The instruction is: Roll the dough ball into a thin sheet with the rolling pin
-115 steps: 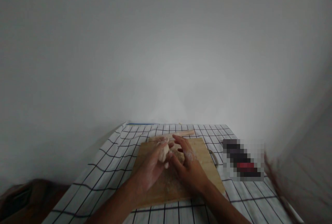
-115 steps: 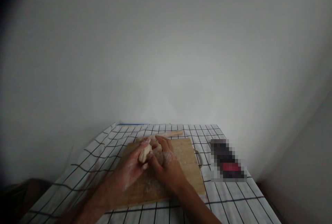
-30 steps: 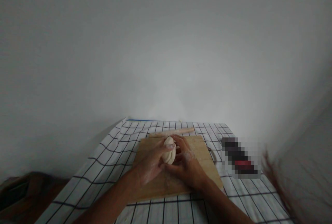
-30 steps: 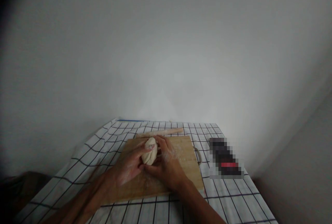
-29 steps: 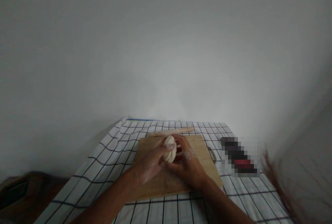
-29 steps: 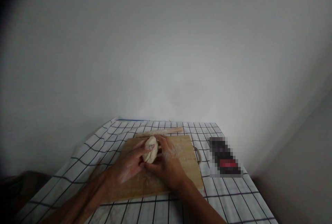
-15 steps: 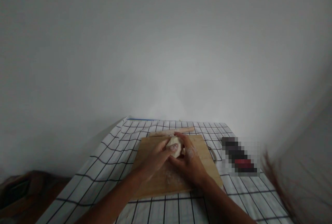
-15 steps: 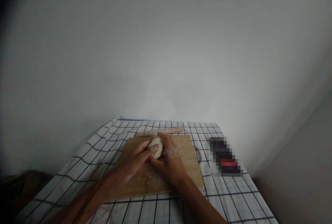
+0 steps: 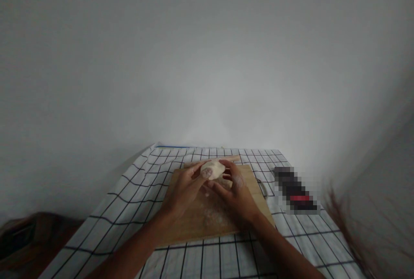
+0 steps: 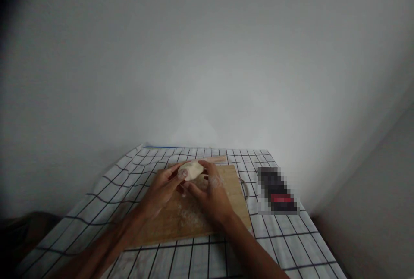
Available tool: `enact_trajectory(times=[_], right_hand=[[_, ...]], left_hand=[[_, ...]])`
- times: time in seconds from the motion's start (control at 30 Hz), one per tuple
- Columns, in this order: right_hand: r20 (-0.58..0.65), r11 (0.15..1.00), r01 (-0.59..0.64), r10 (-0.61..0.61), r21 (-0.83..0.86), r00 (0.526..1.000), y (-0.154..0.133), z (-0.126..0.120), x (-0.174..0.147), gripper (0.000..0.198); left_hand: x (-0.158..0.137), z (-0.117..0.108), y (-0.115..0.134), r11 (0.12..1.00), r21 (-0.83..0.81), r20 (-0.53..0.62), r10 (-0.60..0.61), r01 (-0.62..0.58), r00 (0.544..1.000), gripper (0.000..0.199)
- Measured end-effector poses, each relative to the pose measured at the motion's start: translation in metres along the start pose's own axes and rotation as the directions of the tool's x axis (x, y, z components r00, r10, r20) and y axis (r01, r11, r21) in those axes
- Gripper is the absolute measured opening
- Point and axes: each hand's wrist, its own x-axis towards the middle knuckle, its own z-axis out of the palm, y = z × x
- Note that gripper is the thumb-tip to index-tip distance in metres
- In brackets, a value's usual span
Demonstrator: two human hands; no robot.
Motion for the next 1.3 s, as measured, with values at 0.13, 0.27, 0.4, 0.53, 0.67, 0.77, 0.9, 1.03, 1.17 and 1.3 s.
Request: enact_trajectory(times=[0.13, 0.27, 0.4, 0.53, 0.67, 0.77, 0.9, 1.03, 1.17, 1.3], right_hand=[[0.012, 1.000, 0.004, -0.005, 0.005, 1.000, -0.011, -0.001, 0.001, 0.051], [0.010, 0.999, 0.049, -0.049, -0.023, 0.999, -0.020, -0.002, 0.003, 0.045], [-0.008, 0.996, 0.080, -0.080, -0.043, 0.997, -0.017, -0.001, 0.003, 0.042], [0.021, 0.994, 0.100, -0.099, -0.039, 0.995, -0.012, 0.002, 0.001, 0.044], [-0.007, 0.988, 0.142, -0.142, -0.068, 0.990, -0.014, 0.002, 0.000, 0.045], [-0.005, 0.989, 0.135, -0.136, -0.065, 0.991, -0.016, 0.002, 0.000, 0.048], [0.009, 0.998, 0.040, -0.041, 0.046, 0.999, -0.014, 0.003, 0.001, 0.049], [0.121, 0.957, -0.223, 0.203, 0.187, 0.972, -0.010, 0.004, 0.001, 0.039], [0.251, 0.913, -0.289, 0.219, 0.289, 0.943, -0.009, 0.005, 0.000, 0.035], [0.232, 0.901, -0.234, 0.155, 0.365, 0.960, -0.013, 0.007, 0.001, 0.035]], left_hand=[[-0.001, 0.000, 0.004, 0.999, 0.021, -0.011, 0.048, -0.048, 0.999, 0.039], [0.000, 0.004, 0.004, 0.997, -0.066, -0.019, 0.046, -0.047, 0.999, 0.036], [0.001, 0.010, -0.006, 0.895, -0.433, 0.047, -0.091, 0.102, 0.995, 0.038], [0.003, 0.009, -0.020, 0.748, -0.609, 0.166, -0.207, 0.265, 0.964, 0.033], [0.005, 0.003, -0.022, 0.733, -0.602, 0.208, -0.241, 0.318, 0.948, 0.028], [0.005, 0.001, -0.016, 0.806, -0.548, 0.108, -0.196, 0.223, 0.975, 0.023], [0.004, -0.001, -0.009, 0.927, -0.366, 0.017, -0.086, 0.086, 0.996, 0.029], [0.002, -0.003, -0.002, 0.994, -0.113, -0.040, -0.003, -0.002, 0.999, 0.035], [0.002, -0.003, 0.001, 0.999, 0.006, 0.025, 0.034, -0.034, 0.999, 0.035], [0.001, -0.001, -0.005, 0.994, -0.111, 0.066, -0.008, 0.016, 0.998, 0.043]])
